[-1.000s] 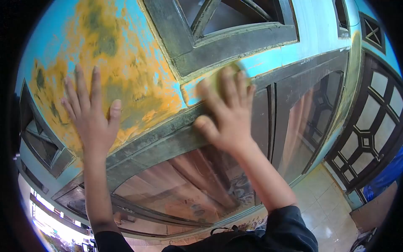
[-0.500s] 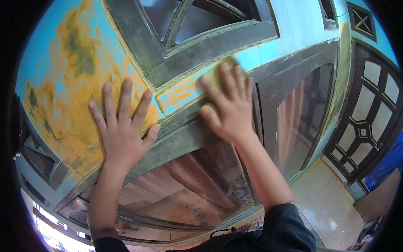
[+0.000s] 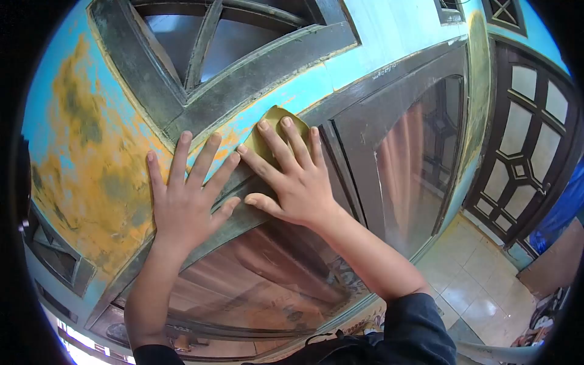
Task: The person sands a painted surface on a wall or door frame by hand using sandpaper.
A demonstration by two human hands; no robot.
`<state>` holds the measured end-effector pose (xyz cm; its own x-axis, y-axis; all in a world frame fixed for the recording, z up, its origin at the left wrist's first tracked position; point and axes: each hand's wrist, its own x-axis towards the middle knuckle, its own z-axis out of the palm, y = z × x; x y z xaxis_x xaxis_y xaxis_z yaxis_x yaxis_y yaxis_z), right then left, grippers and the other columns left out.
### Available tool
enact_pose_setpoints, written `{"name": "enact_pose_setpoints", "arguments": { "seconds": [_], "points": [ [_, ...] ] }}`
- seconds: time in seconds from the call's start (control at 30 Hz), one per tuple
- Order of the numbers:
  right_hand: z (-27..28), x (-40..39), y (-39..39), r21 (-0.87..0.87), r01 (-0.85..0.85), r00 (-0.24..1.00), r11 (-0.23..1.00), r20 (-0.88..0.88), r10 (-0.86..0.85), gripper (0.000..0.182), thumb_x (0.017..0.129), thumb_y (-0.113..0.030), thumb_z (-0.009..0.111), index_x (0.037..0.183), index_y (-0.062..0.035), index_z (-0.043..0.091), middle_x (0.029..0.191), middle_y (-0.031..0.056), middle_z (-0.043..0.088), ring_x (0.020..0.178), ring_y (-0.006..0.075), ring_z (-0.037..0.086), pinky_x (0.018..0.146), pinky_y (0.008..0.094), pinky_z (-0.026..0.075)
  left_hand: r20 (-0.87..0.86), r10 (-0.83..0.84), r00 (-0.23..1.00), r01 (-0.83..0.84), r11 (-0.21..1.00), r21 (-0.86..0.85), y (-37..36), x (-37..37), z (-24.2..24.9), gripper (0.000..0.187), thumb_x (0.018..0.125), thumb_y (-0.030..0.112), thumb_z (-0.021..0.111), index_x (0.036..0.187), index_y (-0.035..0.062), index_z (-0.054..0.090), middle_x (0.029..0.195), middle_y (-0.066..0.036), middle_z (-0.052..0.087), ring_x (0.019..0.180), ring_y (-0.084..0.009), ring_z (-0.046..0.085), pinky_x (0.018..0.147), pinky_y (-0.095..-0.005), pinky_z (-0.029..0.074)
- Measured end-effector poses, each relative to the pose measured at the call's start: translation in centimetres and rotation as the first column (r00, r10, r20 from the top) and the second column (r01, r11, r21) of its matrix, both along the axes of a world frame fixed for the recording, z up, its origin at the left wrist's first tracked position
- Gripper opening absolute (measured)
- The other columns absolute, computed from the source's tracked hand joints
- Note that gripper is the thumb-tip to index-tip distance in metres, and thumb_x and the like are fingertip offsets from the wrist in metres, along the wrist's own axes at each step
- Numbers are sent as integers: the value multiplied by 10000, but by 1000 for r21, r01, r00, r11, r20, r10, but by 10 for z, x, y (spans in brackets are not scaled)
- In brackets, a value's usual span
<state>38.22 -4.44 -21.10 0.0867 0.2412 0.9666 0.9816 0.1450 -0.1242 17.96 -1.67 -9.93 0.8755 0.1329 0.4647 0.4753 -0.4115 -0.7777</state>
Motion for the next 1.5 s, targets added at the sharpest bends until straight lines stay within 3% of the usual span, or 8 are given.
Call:
{"name": "enact_pose_setpoints", "arguments": {
  "seconds": [0.13, 0.83, 0.97, 1.03, 1.17, 1.3, 1.43, 1.5],
  "points": [
    [8, 42, 2, 18, 222, 958, 975, -191, -215, 612, 922, -698, 425, 1414, -355, 547, 1560, 75, 380, 1457, 313, 278, 1177, 597, 47, -3, -2, 1000, 2, 1000, 14, 1, 0, -1, 725, 808, 518, 679, 1476, 384, 430, 1624, 30, 271, 1493, -308, 236, 1148, -706, 109],
    [-7, -1, 5, 47, 52, 997, 998, 56, -55, 642, 902, -771, 376, 1382, -392, 571, 1535, 28, 409, 1404, 268, 318, 1166, 544, 22, -9, -73, 997, 72, 997, -14, 2, -6, -2, 598, 848, 472, 628, 1412, 296, 534, 1579, -11, 379, 1473, -318, 295, 1172, -643, 124],
    [9, 49, 3, 40, 252, 957, 967, -156, -243, 611, 901, -658, 477, 1408, -328, 561, 1525, 45, 422, 1395, 268, 315, 1143, 536, 45, -12, -82, 997, 82, 997, -13, 4, -11, -3, 582, 857, 477, 612, 1402, 286, 546, 1577, -17, 383, 1472, -317, 296, 1174, -637, 126],
    [7, 20, -1, 108, 60, 982, 992, -182, -40, 622, 908, -690, 444, 1414, -343, 551, 1531, 45, 419, 1401, 268, 311, 1145, 533, 46, -5, -77, 997, 77, 997, -16, 2, -10, -3, 578, 859, 475, 608, 1400, 281, 549, 1576, -18, 386, 1472, -318, 295, 1176, -634, 125],
    [-6, 25, 1, 49, 182, 979, 982, 84, -186, 636, 903, -738, 409, 1404, -374, 554, 1526, 24, 429, 1398, 260, 333, 1142, 537, 37, -7, -62, 998, 62, 998, -27, -1, -9, -1, 582, 860, 468, 607, 1405, 274, 545, 1570, -15, 393, 1469, -316, 303, 1179, -627, 131],
    [5, 29, 1, 107, 121, 974, 987, -206, -97, 658, 892, -718, 447, 1422, -341, 540, 1533, 24, 412, 1402, 258, 299, 1133, 544, 59, 3, -75, 997, 75, 997, -4, 1, -10, -2, 576, 869, 464, 600, 1408, 270, 542, 1567, -11, 399, 1464, -314, 314, 1179, -624, 141],
    [-11, 18, 8, 92, 102, 983, 991, 144, -115, 618, 915, -713, 413, 1411, -368, 544, 1538, 2, 404, 1411, 263, 289, 1165, 531, 16, 6, -72, 997, 72, 997, 11, 0, -6, -2, 568, 880, 462, 589, 1412, 269, 540, 1566, -11, 399, 1462, -313, 318, 1178, -619, 149],
    [3, 42, 3, 38, 194, 978, 980, -88, -190, 621, 914, -695, 442, 1416, -345, 544, 1545, 12, 394, 1409, 268, 290, 1158, 550, 10, 11, -84, 996, 84, 996, -2, 2, -10, -3, 572, 881, 461, 587, 1417, 267, 536, 1568, -26, 396, 1461, -318, 321, 1176, -617, 153]
  ]
}}
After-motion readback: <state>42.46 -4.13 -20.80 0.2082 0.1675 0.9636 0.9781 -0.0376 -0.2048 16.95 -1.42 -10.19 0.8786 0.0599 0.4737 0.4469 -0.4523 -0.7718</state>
